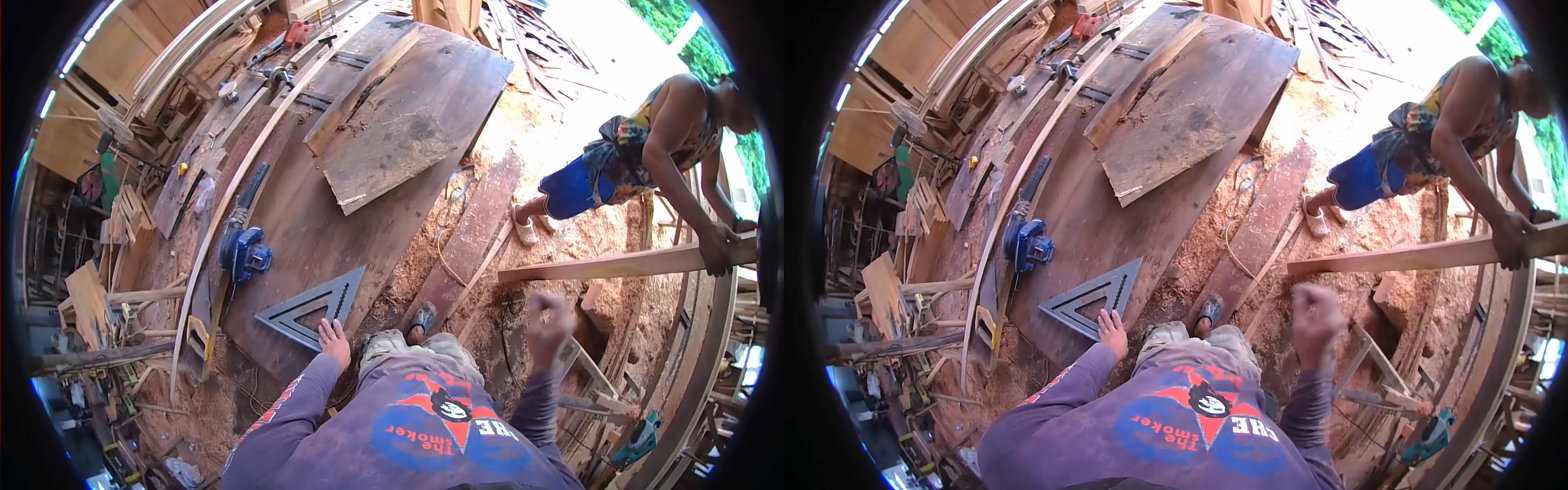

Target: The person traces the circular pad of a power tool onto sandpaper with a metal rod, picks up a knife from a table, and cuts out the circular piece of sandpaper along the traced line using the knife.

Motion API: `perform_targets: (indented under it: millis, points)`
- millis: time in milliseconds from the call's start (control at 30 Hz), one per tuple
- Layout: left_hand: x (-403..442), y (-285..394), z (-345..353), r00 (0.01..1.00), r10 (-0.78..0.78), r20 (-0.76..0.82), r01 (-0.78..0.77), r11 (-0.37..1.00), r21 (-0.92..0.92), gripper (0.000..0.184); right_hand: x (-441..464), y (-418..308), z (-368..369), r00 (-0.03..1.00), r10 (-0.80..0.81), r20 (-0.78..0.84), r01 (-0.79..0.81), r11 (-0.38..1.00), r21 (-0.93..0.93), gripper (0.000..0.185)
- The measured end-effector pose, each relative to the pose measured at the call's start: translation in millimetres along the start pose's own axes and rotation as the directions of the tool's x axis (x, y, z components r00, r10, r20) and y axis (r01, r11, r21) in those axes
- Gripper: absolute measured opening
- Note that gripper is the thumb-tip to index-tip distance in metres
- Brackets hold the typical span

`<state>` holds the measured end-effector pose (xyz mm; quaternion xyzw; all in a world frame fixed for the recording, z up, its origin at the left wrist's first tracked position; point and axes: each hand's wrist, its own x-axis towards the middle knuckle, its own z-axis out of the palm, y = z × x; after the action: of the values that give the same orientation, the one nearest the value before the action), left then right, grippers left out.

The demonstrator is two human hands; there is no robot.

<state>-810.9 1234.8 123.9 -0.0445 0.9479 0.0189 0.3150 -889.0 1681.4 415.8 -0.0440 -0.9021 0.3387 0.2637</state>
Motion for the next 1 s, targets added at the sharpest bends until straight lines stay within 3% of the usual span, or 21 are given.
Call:
perform_targets:
  millis: [67,133,233,333,400,467,500,567,600,633,667,700,733,800,833,867,933,967,1000]
  points:
    - [-3,3,-6,0.999,-0.014,0.037,0.014,1.000,0.004,0.090,-27,-2,25,0.972,-0.040,0.231,0.016,0.994,0.105,0.009]
    - [-2,2,-4,0.999,-0.028,0.030,0.028,1.000,0.006,0.089,-53,-20,42,0.942,-0.032,0.333,-0.039,0.978,0.204,0.012]
    - [-2,-4,2,1.000,-0.007,0.011,0.006,0.999,0.034,0.087,-78,-13,44,0.957,-0.036,0.289,-0.020,0.982,0.190,0.010]
    - [2,-3,0,1.000,0.016,0.018,-0.017,0.999,0.035,0.086,-54,3,15,0.997,0.038,0.061,-0.042,0.997,0.059,0.008]
    - [4,-1,8,1.000,-0.006,-0.022,0.008,0.998,0.055,0.087,-31,19,-12,0.992,-0.050,-0.112,0.036,0.992,-0.120,0.007]
    - [5,-1,8,1.000,-0.011,-0.014,0.012,0.998,0.066,0.087,-13,43,-29,0.933,-0.087,-0.350,0.051,0.992,-0.112,0.008]
    - [4,-2,8,1.000,0.001,0.002,-0.001,0.996,0.091,0.088,-4,37,-33,0.934,-0.092,-0.346,0.057,0.992,-0.109,0.008]
    - [2,-2,6,1.000,0.004,0.016,-0.005,0.997,0.077,0.088,21,20,-45,0.733,0.290,-0.615,-0.165,0.953,0.253,0.008]
    - [2,0,1,0.999,0.005,0.032,-0.008,0.998,0.066,0.089,30,13,-50,0.725,0.288,-0.626,-0.165,0.955,0.247,0.008]
    - [2,2,-1,0.999,0.017,0.028,-0.019,0.997,0.073,0.089,38,6,-53,0.831,-0.025,-0.555,0.004,0.999,-0.039,0.008]
    - [1,1,-5,0.999,0.009,0.049,-0.013,0.996,0.083,0.088,46,-2,-55,0.867,-0.312,-0.389,0.202,0.933,-0.297,0.009]
    - [1,1,-6,0.997,0.005,0.071,-0.012,0.995,0.096,0.088,57,-12,-58,0.841,-0.469,-0.271,0.340,0.847,-0.409,0.010]
    - [3,0,-4,0.997,0.028,0.071,-0.036,0.993,0.112,0.088,64,-8,-57,0.800,-0.516,-0.305,0.403,0.840,-0.364,0.012]
    - [5,-4,0,0.998,0.025,0.065,-0.032,0.994,0.107,0.086,78,-10,-68,0.766,-0.444,-0.465,0.251,0.872,-0.420,0.014]
    - [8,-5,3,0.997,0.040,0.068,-0.048,0.992,0.113,0.085,81,-9,-72,0.747,-0.216,-0.629,0.133,0.975,-0.178,0.013]
    - [10,-6,6,0.992,0.096,0.079,-0.107,0.984,0.143,0.085,83,-7,-74,0.679,0.034,-0.733,0.046,0.995,0.088,0.012]
    - [11,-15,9,0.971,0.226,0.071,-0.235,0.882,0.408,0.085,68,14,-69,0.681,0.119,-0.722,0.056,0.975,0.214,0.015]
    - [8,-11,3,0.976,0.201,0.086,-0.218,0.884,0.414,0.082,74,-5,-77,0.774,-0.282,-0.567,0.278,0.956,-0.095,0.018]
    - [3,-2,-9,0.979,0.175,0.101,-0.201,0.885,0.420,0.079,80,-29,-84,0.771,-0.582,-0.258,0.493,0.802,-0.337,0.022]
